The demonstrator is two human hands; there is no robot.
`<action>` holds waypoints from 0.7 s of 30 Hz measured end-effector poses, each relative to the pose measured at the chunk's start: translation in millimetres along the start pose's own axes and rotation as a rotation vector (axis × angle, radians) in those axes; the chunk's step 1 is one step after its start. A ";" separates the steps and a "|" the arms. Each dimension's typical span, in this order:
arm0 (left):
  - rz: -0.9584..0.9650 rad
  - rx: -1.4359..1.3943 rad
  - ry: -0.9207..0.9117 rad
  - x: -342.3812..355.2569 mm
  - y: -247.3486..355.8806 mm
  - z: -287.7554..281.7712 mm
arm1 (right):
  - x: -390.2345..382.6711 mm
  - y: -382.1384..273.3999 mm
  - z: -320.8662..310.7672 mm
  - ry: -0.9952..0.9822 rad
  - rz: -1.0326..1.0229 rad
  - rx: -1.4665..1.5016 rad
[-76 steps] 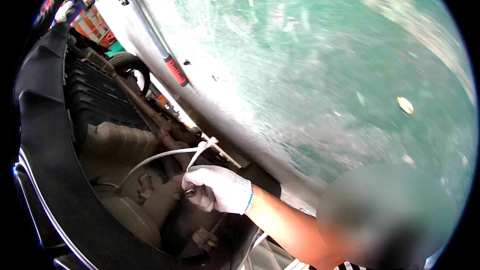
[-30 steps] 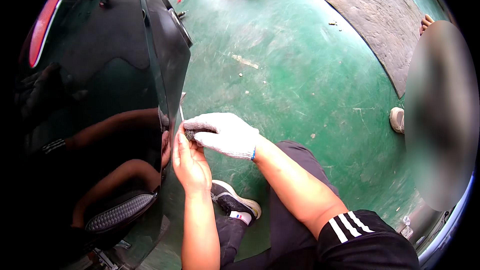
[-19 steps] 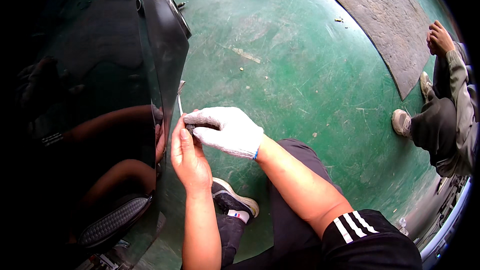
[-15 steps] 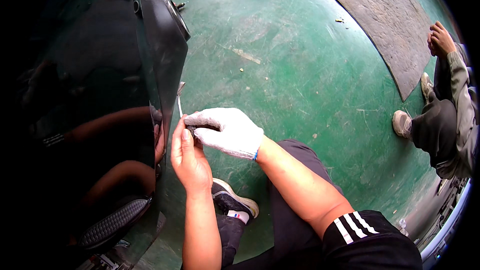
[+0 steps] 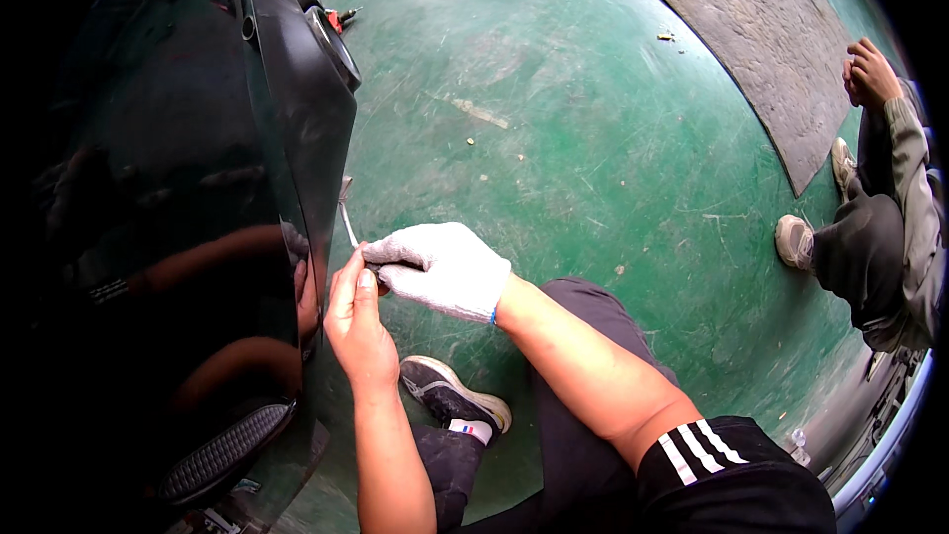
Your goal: The person removes a trunk liner and a floor panel to access the car's electrical components. They disconnect a wiring harness and then reinstall the floor panel and liner. Finally, they route a cable along the exterior rear bumper of the vehicle.
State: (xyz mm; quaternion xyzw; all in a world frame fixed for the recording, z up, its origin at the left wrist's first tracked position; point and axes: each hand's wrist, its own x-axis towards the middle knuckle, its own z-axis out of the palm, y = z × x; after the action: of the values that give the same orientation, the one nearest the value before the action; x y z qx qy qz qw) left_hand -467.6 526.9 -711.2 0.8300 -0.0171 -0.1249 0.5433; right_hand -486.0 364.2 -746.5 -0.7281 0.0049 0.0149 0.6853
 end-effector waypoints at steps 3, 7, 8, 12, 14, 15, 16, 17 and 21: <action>0.013 -0.022 -0.002 0.7 -3.3 0.5 | 1.3 -0.3 -1.5 -0.021 0.009 0.019; -0.009 -0.041 -0.008 0.1 2.4 1.1 | 1.1 2.1 -0.4 -0.011 -0.003 -0.014; -0.006 -0.032 -0.009 0.1 3.3 1.9 | 0.1 2.5 -0.4 -0.004 -0.004 -0.008; -0.009 -0.028 -0.014 -0.1 1.2 1.8 | 0.2 0.5 -0.6 -0.015 0.015 -0.001; -0.010 -0.052 -0.009 0.4 1.4 1.9 | 1.2 2.6 1.2 -0.009 -0.009 -0.018; -0.011 -0.064 -0.006 0.5 1.4 1.8 | 1.7 3.4 2.0 -0.007 -0.021 -0.027; -0.013 -0.077 -0.008 0.6 1.8 1.8 | 1.7 2.7 2.1 -0.009 -0.010 -0.009; -0.016 -0.089 -0.010 0.7 2.5 1.7 | 1.5 1.1 2.0 -0.011 0.001 0.009; -0.027 -0.142 -0.013 0.6 0.0 0.7 | 0.8 -6.1 2.3 -0.008 0.044 0.055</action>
State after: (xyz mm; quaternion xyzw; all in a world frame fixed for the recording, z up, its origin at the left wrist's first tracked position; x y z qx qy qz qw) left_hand -467.2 526.1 -711.5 0.7888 -0.0006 -0.1387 0.5988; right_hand -485.0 366.9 -740.5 -0.7087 0.0185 0.0329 0.7045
